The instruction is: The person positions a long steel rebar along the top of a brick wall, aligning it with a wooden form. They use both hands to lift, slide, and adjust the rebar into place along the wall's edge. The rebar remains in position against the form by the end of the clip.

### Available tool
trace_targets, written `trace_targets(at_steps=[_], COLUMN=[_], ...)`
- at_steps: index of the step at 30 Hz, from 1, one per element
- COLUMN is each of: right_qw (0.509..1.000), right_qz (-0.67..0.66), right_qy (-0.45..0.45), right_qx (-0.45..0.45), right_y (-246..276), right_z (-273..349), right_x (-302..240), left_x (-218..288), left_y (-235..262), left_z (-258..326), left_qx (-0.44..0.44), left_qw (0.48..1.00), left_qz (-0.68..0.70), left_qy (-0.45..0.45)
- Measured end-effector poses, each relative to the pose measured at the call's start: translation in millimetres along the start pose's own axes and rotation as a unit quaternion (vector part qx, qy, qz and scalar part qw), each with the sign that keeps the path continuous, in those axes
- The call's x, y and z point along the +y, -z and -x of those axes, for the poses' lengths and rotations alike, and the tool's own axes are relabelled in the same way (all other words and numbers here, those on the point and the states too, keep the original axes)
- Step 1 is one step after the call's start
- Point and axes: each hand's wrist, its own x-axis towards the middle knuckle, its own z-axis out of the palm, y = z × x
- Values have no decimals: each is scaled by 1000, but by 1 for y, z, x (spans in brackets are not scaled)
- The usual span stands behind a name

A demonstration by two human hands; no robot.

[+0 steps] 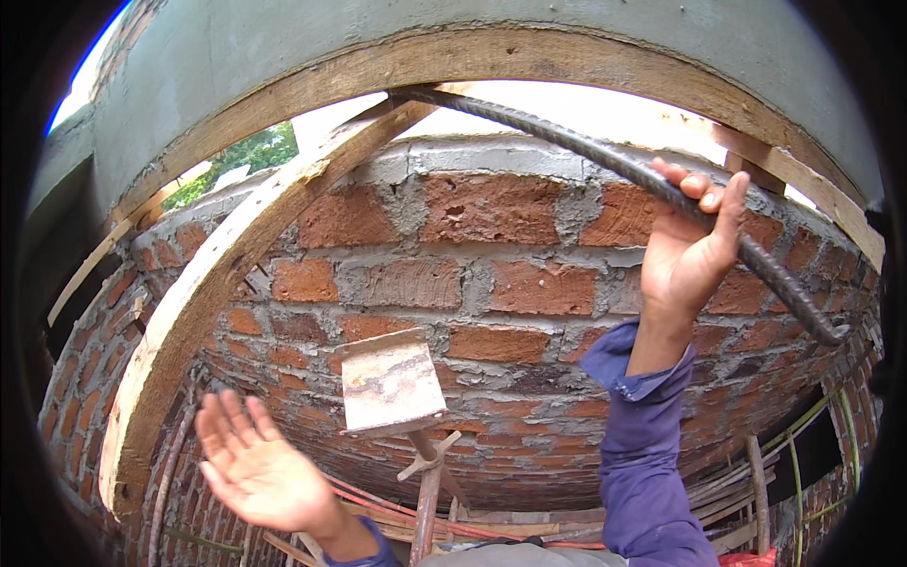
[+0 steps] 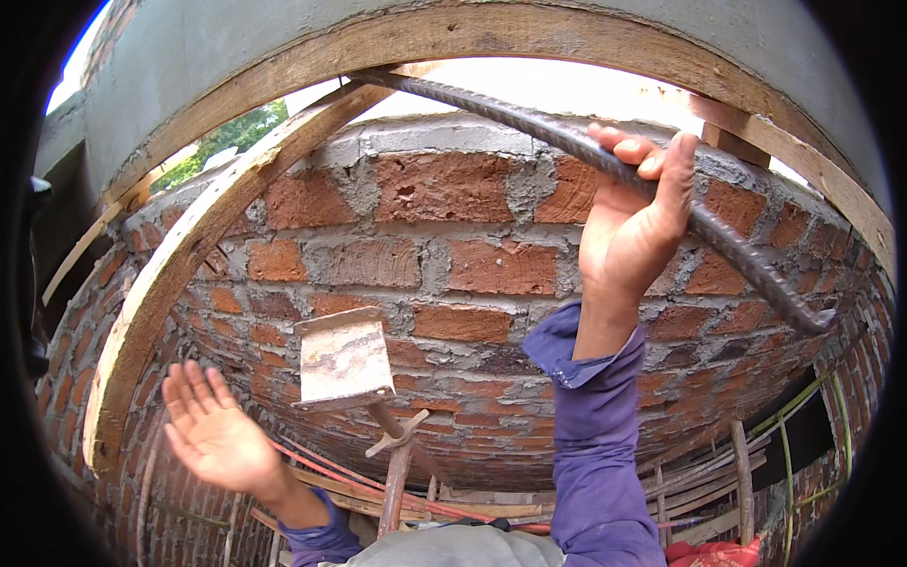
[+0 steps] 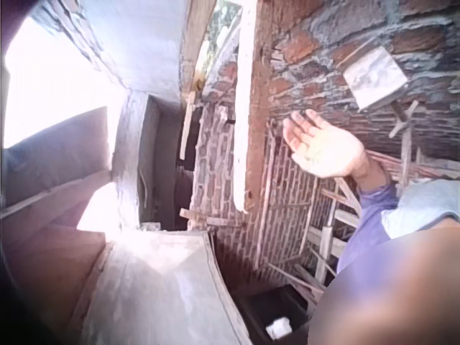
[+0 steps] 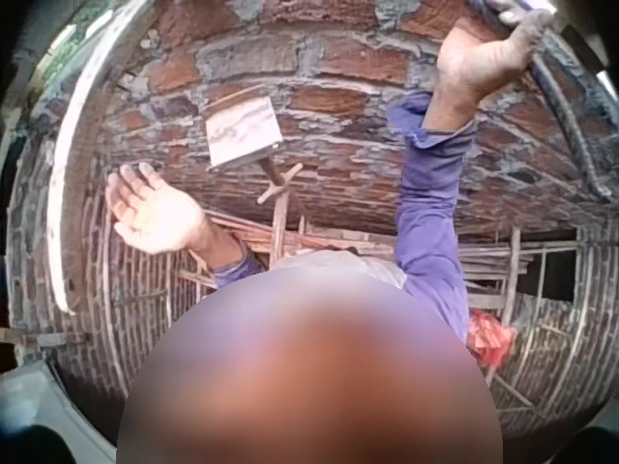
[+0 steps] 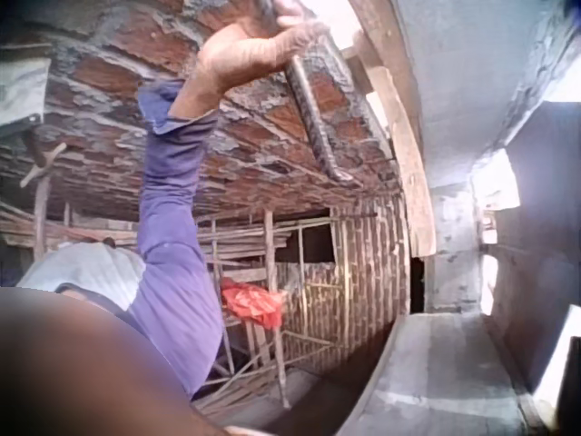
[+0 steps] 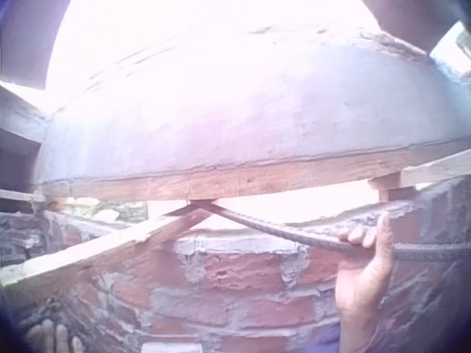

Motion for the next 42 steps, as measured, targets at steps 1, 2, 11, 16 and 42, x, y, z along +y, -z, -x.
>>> trace_targets(at_steps=[1, 2, 11, 16, 42], right_qw=[996, 994, 969, 939, 952], right_qz=[9, -4, 2, 212, 213], right_qy=[-48, -77, -246, -262, -155], right_qx=[70, 77, 4, -64, -156], right_y=[11, 24, 95, 126, 34], right_z=[10, 18, 168, 213, 157], right_x=[-1, -1, 0, -74, -205], left_x=[-28, -55, -237, -237, -312], left_y=[-19, -39, -170, -177, -202], left_z=[24, 39, -2, 31, -43], left_qx=[102, 95, 54, 80, 41], left_qw=[988, 985, 865, 810, 779], left_qz=[-116, -142, 69, 226, 349], left_qy=[-14, 39, 494, 536, 520])
